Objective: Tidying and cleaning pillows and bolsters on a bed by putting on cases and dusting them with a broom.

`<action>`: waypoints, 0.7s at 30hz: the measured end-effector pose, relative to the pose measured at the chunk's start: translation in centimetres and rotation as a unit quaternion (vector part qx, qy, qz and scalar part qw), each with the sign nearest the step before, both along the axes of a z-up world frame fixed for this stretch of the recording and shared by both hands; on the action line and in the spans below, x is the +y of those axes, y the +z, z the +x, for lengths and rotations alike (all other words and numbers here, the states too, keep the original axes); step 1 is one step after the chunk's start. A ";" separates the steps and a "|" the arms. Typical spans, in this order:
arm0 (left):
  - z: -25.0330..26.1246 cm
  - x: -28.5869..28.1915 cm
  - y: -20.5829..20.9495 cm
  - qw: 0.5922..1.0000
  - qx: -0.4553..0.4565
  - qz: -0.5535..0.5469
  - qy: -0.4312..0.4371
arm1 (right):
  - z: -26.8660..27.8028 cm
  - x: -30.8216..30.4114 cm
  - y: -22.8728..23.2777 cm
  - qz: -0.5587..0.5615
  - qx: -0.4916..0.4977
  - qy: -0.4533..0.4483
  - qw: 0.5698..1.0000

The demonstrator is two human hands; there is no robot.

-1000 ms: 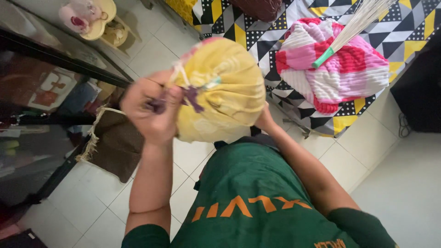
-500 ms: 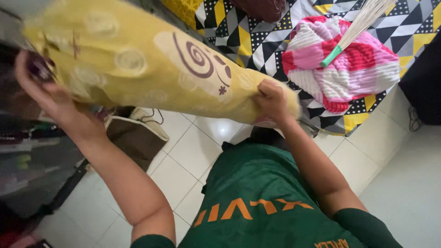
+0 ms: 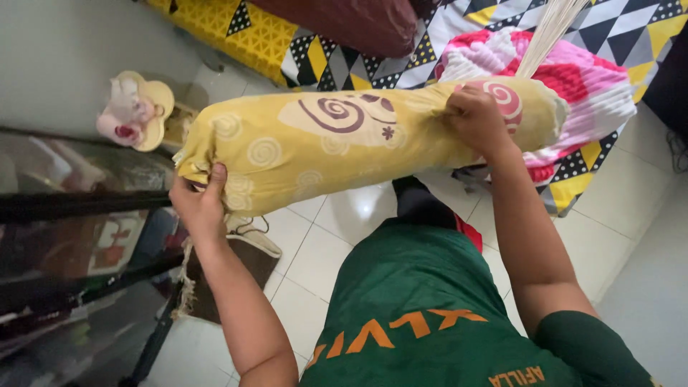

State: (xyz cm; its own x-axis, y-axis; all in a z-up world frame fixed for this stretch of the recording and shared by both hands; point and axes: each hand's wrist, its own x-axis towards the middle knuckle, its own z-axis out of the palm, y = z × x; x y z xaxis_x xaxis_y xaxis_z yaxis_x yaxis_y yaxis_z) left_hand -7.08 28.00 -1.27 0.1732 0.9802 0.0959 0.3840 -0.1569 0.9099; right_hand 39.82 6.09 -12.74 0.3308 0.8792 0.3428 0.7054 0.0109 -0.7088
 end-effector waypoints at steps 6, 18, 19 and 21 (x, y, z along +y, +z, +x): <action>11.2 6.5 0.5 0.994 -0.070 0.051 -0.073 | 9.9 5.5 -1.0 0.003 -0.035 -0.043 0.998; 31.1 13.6 -6.0 0.965 0.256 0.004 -0.054 | 21.0 7.3 -18.8 -0.128 -0.014 -0.327 0.936; 31.9 14.1 -5.3 0.965 0.257 0.001 -0.056 | 21.6 4.9 -24.7 -0.132 -0.014 -0.328 0.935; 33.2 15.0 -3.9 0.954 0.145 -0.238 0.107 | 22.1 1.2 -35.2 -0.274 0.094 -0.508 0.811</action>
State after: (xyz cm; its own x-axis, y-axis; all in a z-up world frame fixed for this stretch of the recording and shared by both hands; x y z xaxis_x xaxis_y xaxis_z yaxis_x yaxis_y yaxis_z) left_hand 26.16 43.00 -5.14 -0.0845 0.9164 -0.3912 0.6072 0.3586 0.7090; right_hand 61.88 7.25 -47.90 0.9814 0.1230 -0.1475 0.0318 -0.8614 -0.5069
